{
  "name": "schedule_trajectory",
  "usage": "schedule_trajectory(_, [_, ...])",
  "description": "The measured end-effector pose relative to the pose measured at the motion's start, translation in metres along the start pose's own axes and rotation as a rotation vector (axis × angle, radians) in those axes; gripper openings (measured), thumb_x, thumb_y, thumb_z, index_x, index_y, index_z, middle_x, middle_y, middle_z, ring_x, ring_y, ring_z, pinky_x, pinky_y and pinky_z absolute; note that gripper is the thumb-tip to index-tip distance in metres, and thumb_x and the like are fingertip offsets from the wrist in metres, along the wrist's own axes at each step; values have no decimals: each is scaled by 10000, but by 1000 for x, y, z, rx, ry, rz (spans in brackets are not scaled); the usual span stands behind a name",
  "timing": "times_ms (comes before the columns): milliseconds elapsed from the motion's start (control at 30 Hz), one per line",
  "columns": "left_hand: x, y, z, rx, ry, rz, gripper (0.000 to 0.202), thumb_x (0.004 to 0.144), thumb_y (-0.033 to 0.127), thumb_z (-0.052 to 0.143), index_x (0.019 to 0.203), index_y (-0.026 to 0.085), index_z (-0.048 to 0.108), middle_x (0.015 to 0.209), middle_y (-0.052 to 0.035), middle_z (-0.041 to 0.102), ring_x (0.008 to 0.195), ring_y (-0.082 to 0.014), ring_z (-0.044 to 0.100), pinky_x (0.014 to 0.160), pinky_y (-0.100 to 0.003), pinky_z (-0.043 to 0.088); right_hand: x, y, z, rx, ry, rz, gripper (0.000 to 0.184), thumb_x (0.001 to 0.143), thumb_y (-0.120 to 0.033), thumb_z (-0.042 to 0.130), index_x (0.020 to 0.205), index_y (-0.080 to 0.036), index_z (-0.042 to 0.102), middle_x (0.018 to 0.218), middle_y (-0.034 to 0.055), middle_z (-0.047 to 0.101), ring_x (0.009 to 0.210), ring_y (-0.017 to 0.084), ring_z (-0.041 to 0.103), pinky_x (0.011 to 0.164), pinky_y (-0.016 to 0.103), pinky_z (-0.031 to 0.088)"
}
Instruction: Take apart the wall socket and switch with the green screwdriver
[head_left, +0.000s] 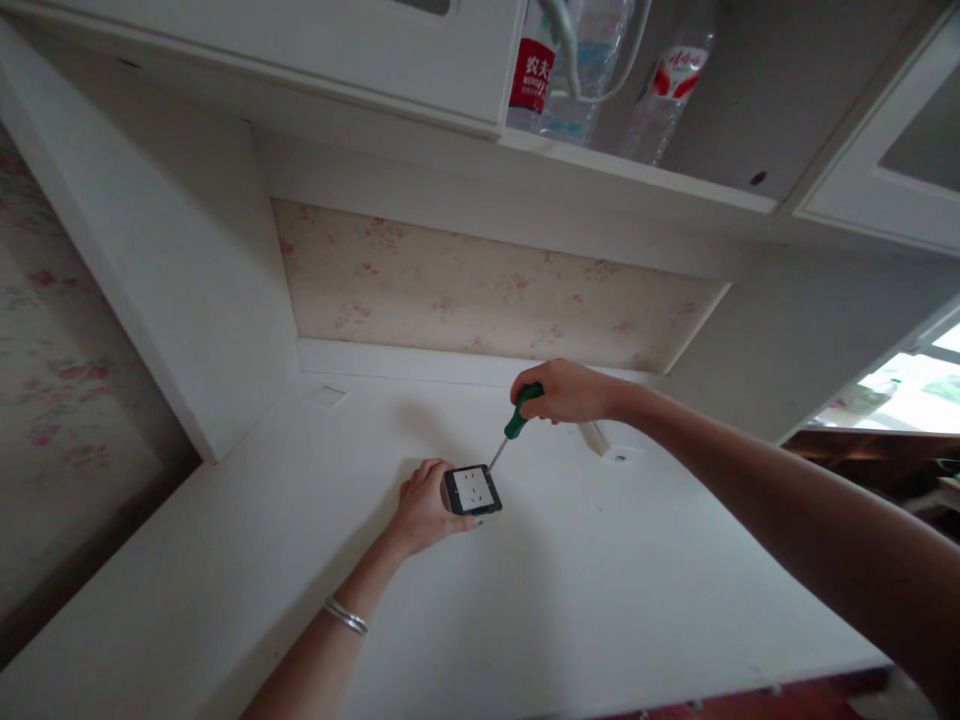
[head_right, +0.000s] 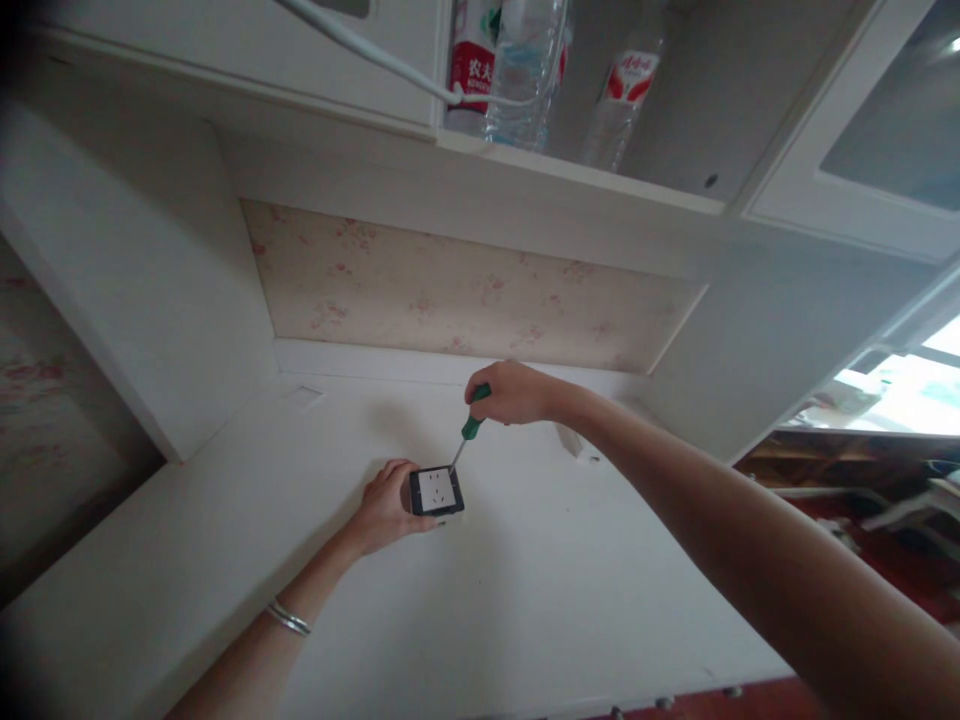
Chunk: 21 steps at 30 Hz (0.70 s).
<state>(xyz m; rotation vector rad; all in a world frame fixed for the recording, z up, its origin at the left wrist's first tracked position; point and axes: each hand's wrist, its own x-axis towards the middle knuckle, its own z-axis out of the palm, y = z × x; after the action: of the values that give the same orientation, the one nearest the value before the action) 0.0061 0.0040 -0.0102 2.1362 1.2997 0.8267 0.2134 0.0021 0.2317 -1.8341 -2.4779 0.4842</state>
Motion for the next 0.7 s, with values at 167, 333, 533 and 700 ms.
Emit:
schedule_trajectory(167, [-1,3,-1,-40,16,-18,721,459,447,833,1079,227,539,1162,-69,527,1107,-278,494,942,-375,378,-19,46,11,256,156,128,282,730,-298,579,967,-163,652,725,31,664,581,137,600,533,231,452])
schedule_trajectory(333, [0,4,0,-86,58,1,743,443,405,842,1089,208,533,1171,-67,527,1121,-272,491,955,-374,380,-40,88,67,310,379,247,312,780,-366,546,1001,-175,653,682,20,663,618,158,600,556,258,432])
schedule_trajectory(533, [3,4,2,-135,81,-15,691,474,341,830,1086,208,539,1184,-68,540,1143,-273,487,962,-381,393,-59,99,150,316,548,230,349,821,-455,513,1018,-202,650,936,58,689,790,205,627,667,311,470])
schedule_trajectory(700, [2,2,3,-180,124,-19,744,496,359,828,1149,209,505,1208,-79,537,1160,-274,485,985,-388,387,-63,79,199,383,605,189,298,825,-377,508,1062,-225,608,1048,69,663,925,228,625,797,354,485])
